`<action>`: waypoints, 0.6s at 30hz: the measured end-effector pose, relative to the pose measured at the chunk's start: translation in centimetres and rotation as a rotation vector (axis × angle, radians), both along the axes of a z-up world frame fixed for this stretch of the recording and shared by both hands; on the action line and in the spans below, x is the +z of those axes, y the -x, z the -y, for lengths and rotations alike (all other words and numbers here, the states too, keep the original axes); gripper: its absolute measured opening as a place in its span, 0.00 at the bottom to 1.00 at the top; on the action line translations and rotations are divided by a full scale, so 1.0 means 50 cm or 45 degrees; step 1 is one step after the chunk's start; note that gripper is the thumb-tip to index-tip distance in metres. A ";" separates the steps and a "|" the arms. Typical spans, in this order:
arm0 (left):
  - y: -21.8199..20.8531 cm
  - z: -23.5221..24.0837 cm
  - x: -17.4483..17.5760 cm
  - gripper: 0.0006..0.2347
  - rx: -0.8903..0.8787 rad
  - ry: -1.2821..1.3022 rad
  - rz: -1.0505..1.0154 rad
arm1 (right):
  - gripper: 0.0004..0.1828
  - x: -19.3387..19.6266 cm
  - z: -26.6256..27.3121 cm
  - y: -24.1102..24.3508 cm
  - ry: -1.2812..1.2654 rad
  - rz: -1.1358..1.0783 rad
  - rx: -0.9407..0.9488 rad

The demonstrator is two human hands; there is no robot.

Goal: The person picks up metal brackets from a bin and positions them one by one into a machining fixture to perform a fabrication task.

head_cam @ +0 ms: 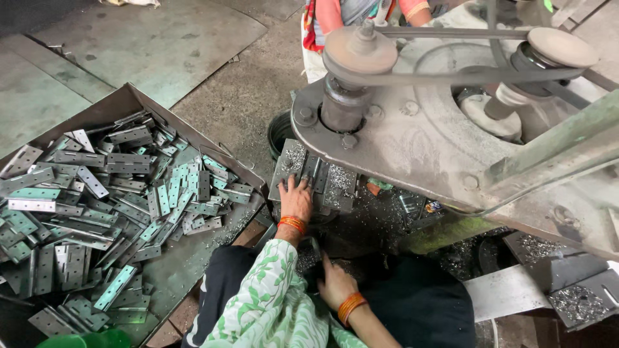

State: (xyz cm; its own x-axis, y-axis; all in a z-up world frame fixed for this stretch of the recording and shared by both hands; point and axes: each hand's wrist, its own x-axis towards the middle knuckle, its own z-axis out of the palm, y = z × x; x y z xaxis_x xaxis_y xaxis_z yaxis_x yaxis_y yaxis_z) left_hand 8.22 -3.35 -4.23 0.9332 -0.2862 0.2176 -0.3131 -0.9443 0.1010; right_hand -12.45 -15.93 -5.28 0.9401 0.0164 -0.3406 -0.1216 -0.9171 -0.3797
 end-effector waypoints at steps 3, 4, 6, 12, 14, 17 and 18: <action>0.002 -0.002 -0.012 0.15 0.006 0.047 0.034 | 0.45 -0.067 -0.007 0.063 -0.082 0.092 -0.105; 0.004 -0.003 -0.015 0.14 0.011 0.066 0.043 | 0.45 -0.085 -0.005 0.070 -0.120 0.143 -0.141; -0.010 -0.004 -0.008 0.16 0.009 0.061 0.108 | 0.47 -0.094 0.005 0.047 -0.125 0.144 -0.105; -0.004 -0.007 0.014 0.16 0.013 -0.051 -0.013 | 0.50 -0.020 0.008 0.022 -0.063 -0.014 -0.008; -0.022 0.001 0.019 0.15 0.023 -0.087 -0.069 | 0.47 0.002 0.016 0.004 -0.038 0.031 0.033; -0.048 0.014 0.017 0.14 0.045 -0.068 -0.058 | 0.46 0.002 0.007 -0.006 0.025 -0.011 0.016; -0.056 0.017 0.016 0.14 0.045 -0.045 -0.042 | 0.46 -0.010 0.001 0.006 0.045 -0.045 -0.001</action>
State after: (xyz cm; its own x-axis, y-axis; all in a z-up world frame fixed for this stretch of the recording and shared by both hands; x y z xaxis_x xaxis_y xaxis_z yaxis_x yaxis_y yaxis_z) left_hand 11.01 -4.21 -3.45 0.9493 -0.2599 0.1766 -0.2766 -0.9579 0.0772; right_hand -12.76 -15.97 -5.79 0.9275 0.0031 -0.3737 -0.1350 -0.9297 -0.3426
